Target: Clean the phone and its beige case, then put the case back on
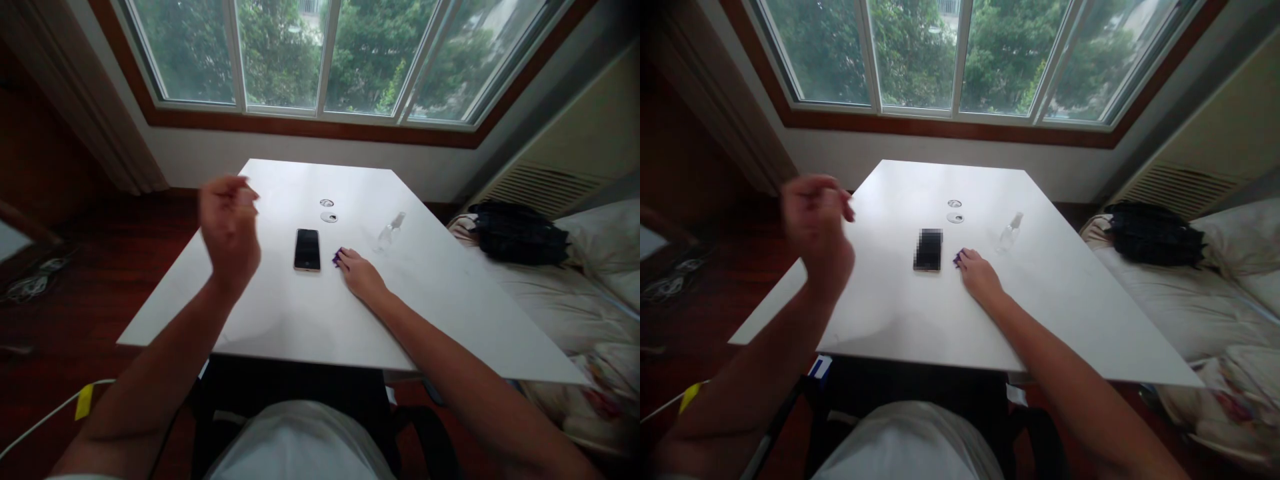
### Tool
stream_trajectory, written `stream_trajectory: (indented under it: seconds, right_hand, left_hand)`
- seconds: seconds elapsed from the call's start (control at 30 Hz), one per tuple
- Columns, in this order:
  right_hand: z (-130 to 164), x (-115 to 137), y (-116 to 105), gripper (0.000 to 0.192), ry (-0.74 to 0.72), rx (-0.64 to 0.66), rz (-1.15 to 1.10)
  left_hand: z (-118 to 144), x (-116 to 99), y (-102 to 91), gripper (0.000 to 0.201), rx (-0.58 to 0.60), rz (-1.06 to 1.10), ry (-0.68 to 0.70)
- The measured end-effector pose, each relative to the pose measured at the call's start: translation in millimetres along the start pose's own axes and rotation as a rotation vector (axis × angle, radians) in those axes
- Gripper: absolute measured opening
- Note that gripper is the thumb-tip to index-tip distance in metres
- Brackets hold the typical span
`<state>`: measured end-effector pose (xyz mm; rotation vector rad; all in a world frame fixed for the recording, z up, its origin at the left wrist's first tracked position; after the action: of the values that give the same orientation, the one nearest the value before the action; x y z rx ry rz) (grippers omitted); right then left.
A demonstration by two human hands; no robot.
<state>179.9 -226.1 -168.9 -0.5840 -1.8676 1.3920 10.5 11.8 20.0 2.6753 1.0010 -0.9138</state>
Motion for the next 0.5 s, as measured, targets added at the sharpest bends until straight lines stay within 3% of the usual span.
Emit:
stream_trajectory:
  seconds: [0.03,0.1,0.13,0.2,0.33,0.43,0.5]
  right_hand:
    - [-6,-13,8,0.043,-0.007,0.002,-0.029]
    - [-16,-34,13,0.046,-0.031,0.007,-0.065]
    - [-17,-39,10,0.046,-0.040,-0.009,-0.056]
    - [-11,-32,-1,0.049,-0.078,-0.071,-0.003]
    - [36,36,-6,0.059,-0.183,-0.115,0.087]
    - [76,91,12,0.057,-0.239,0.028,0.099]
    - [90,113,22,0.058,-0.246,0.089,0.131]
  left_hand:
    - [8,8,13.7,0.020,0.120,-0.053,-0.008]
    - [36,30,50.7,0.021,0.489,-0.205,-0.056]
    - [56,43,67.3,0.025,0.683,-0.293,-0.091]
    - [97,63,84.8,0.038,0.927,-0.446,-0.135]
    - [154,68,91.5,0.055,1.106,-0.654,-0.076]
    - [177,64,91.1,0.056,1.158,-0.741,-0.047]
    - [185,62,92.2,0.057,1.180,-0.769,-0.033]
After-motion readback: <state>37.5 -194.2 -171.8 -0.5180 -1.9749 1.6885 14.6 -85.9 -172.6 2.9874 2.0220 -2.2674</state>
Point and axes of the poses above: each hand's wrist, its own z-axis away from the middle knuckle, its own y-axis out of the palm, x = y × z, the point moved 8 cm from there along -z, towards the middle knuckle, and after that the axes turned 8 degrees about x, right-handed, at the moved point
